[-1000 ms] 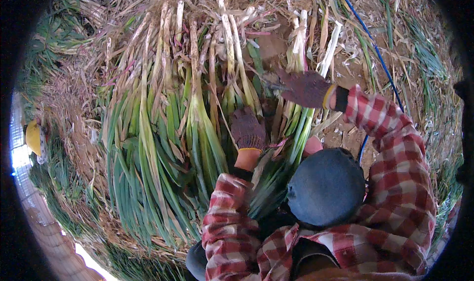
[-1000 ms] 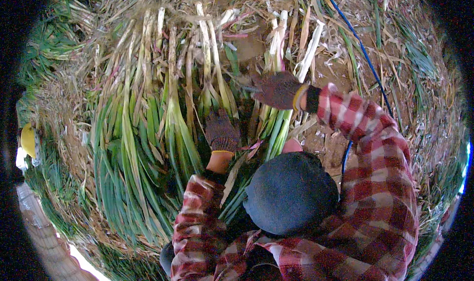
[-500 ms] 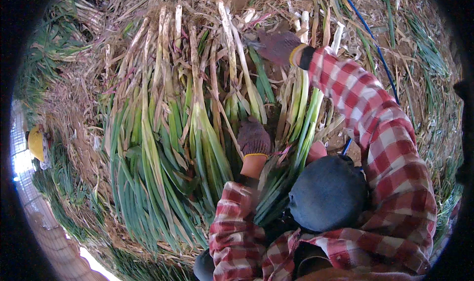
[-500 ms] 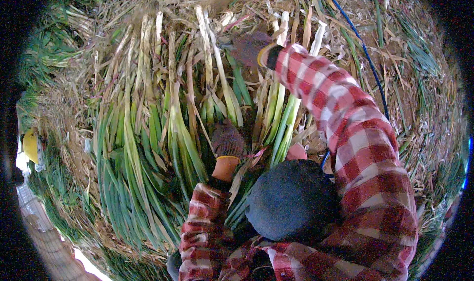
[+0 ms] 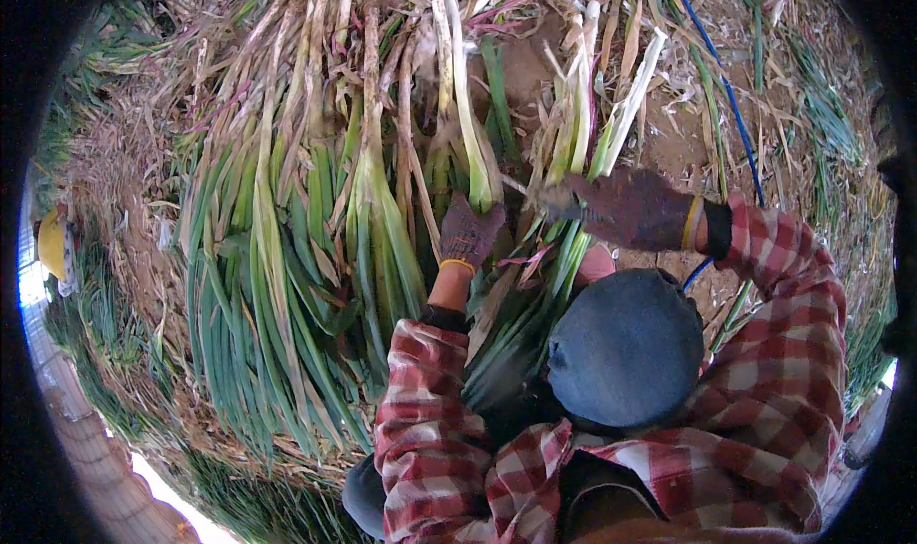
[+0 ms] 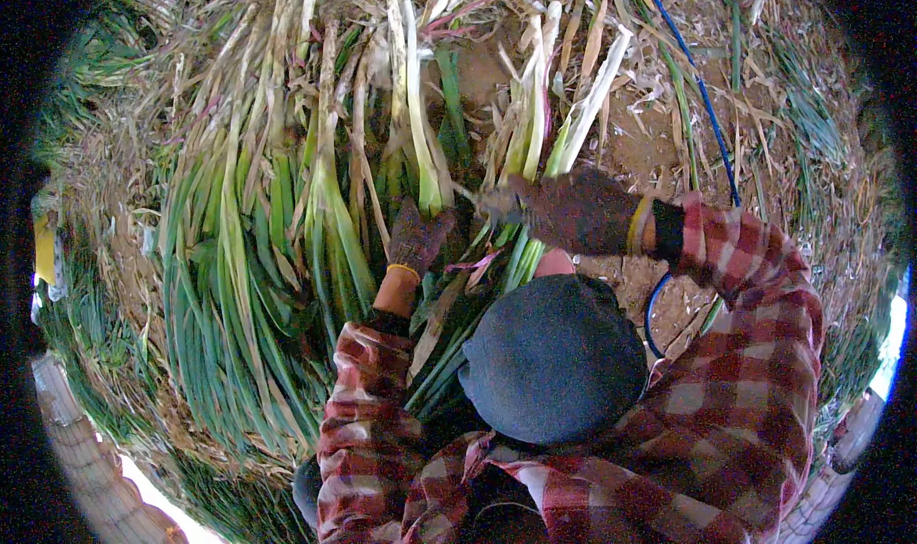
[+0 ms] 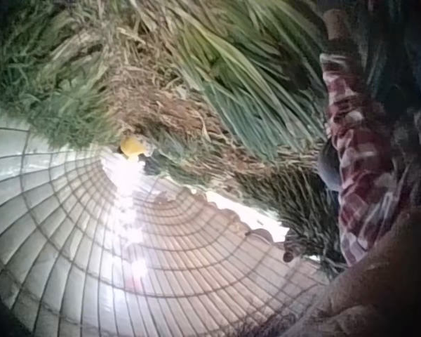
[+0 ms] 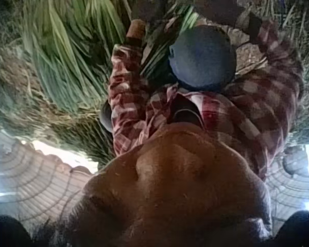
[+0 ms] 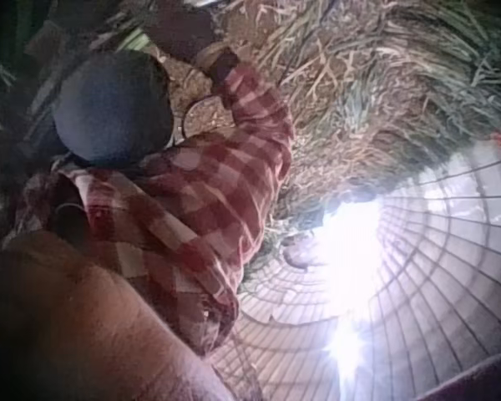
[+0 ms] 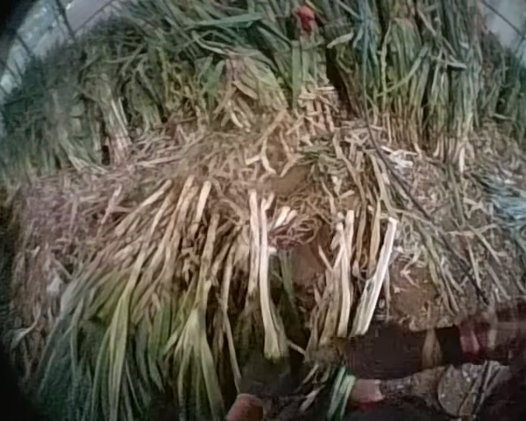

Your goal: The person sits on the ground and uses a knife to trim the outer layers and tips of long green leaves. They repeatedly gather sections of the leaves, cut them, and place the trimmed pieces aside.

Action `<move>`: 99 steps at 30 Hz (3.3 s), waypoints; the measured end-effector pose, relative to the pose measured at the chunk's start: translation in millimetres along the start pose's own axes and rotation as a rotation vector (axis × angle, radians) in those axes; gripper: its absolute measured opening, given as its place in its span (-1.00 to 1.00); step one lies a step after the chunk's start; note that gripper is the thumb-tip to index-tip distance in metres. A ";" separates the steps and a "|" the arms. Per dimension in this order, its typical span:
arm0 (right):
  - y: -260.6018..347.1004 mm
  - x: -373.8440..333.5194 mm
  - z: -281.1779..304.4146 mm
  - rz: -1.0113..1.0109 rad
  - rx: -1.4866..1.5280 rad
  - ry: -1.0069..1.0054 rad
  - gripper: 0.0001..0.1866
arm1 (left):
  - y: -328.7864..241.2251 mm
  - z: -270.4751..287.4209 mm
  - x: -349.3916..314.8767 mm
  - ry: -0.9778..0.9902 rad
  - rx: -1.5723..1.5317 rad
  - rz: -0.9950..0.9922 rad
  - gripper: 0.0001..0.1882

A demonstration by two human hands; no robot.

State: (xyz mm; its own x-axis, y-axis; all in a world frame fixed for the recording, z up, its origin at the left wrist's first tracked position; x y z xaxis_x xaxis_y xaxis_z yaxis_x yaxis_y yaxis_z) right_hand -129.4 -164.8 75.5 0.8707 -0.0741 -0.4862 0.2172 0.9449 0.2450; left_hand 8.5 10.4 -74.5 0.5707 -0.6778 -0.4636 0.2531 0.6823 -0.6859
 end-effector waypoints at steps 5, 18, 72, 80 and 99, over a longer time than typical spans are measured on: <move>14.7 -7.0 -6.6 0.035 -0.067 0.006 -0.33 | 27.9 -8.1 9.3 -0.049 -0.163 -0.013 -0.29; -57.2 149.7 49.6 -0.272 -0.012 -0.265 -0.29 | 41.3 -8.7 7.0 -0.030 -0.184 -0.049 -0.29; -73.5 222.5 83.7 -0.348 -0.049 -0.464 -0.40 | 3.0 28.2 12.1 -0.150 -0.863 -0.315 -0.40; -36.1 133.4 45.4 -0.237 0.051 -0.294 -0.36 | 6.1 -8.4 -10.8 0.168 0.002 -0.308 -0.37; -12.6 11.3 -4.4 -0.176 0.152 -0.064 -0.27 | -5.1 64.2 -16.5 -0.071 0.345 -0.030 -0.11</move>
State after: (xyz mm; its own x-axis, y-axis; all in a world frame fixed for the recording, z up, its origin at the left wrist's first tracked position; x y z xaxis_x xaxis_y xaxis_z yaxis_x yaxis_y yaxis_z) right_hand -124.2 -176.2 63.3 0.8389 -0.2580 -0.4792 0.4276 0.8572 0.2869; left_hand 47.9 35.7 -27.3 0.6087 -0.6867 -0.3973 0.5129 0.7227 -0.4633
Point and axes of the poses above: each hand's wrist, its own x-axis towards the middle knuckle, its own z-axis out of the back of the hand, y = z × x, the point moved 6 cm from there along x, towards the middle knuckle, and after that the axes turned 13 degrees about -z, right-handed, at the moved point
